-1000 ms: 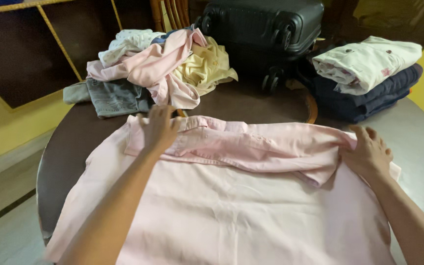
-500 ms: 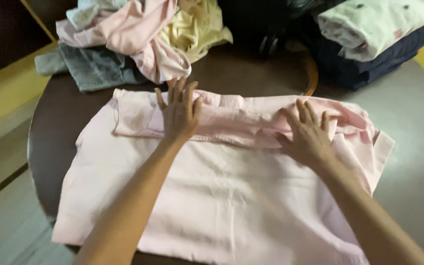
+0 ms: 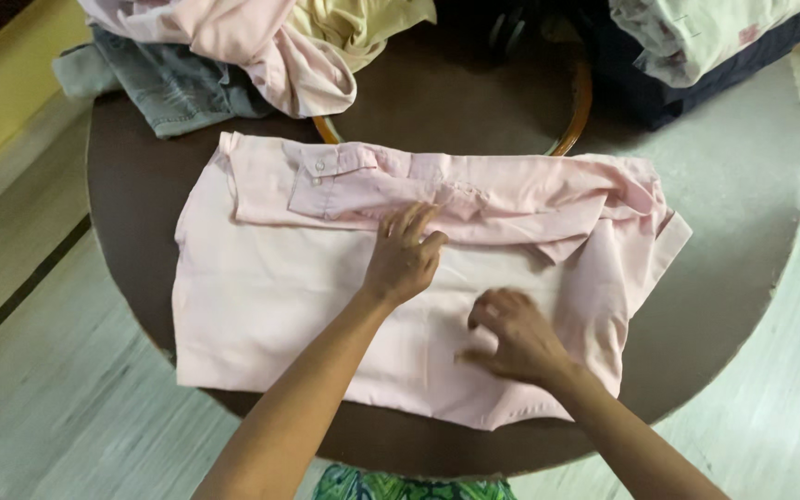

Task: The person folds a pink button-up shirt on a round table. They smooth the fabric, fold the sleeves inward, fold the sides toward the center, and then fold the shirt in half lengthwise before placing it on a stack of folded clothes.

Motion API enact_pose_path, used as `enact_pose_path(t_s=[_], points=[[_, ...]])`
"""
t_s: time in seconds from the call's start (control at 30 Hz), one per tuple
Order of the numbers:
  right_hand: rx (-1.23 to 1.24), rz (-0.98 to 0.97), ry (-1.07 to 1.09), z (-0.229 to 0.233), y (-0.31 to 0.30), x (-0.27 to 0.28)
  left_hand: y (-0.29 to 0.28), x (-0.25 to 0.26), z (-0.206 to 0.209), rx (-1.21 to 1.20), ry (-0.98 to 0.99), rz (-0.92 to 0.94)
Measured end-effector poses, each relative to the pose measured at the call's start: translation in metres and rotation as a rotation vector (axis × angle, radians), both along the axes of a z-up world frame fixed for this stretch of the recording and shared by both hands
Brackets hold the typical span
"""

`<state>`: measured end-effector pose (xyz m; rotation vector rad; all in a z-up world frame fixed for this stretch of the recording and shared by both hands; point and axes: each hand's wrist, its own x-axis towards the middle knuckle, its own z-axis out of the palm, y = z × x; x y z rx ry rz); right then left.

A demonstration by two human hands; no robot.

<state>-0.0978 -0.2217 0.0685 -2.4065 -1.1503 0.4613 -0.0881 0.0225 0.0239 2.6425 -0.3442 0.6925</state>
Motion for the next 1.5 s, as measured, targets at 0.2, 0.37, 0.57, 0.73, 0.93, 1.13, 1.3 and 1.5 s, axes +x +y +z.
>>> enact_pose_path(t_s=[0.2, 0.37, 0.57, 0.73, 0.93, 1.13, 1.3, 1.5], points=[[-0.266, 0.442, -0.169, 0.003, -0.005, -0.038, -0.009, 0.006, -0.003, -0.096, 0.299, -0.052], [-0.272, 0.021, 0.386, -0.027, 0.000, 0.018, -0.026, 0.017, 0.006, -0.452, 0.614, -0.139], [0.002, -0.243, -0.108, -0.006, 0.002, 0.079, -0.018, 0.015, 0.017, -0.385, 0.830, -0.183], [-0.185, -0.088, -0.144, 0.027, 0.013, 0.055, -0.005, 0.001, 0.002, -0.186, 0.780, -0.011], [-0.200, 0.187, -0.686, 0.035, 0.006, 0.006, 0.009, 0.004, -0.009, -0.248, 0.795, 0.079], [-0.223, 0.141, -0.316, 0.028, -0.001, 0.039, 0.018, 0.010, 0.005, -0.152, 0.588, 0.155], [-0.060, 0.310, -0.471, 0.001, 0.012, 0.035, 0.005, 0.023, 0.016, -0.166, 0.255, 0.311], [0.104, -0.272, 0.006, -0.035, 0.018, 0.071, -0.030, 0.012, 0.032, -0.334, 0.788, 0.132]])
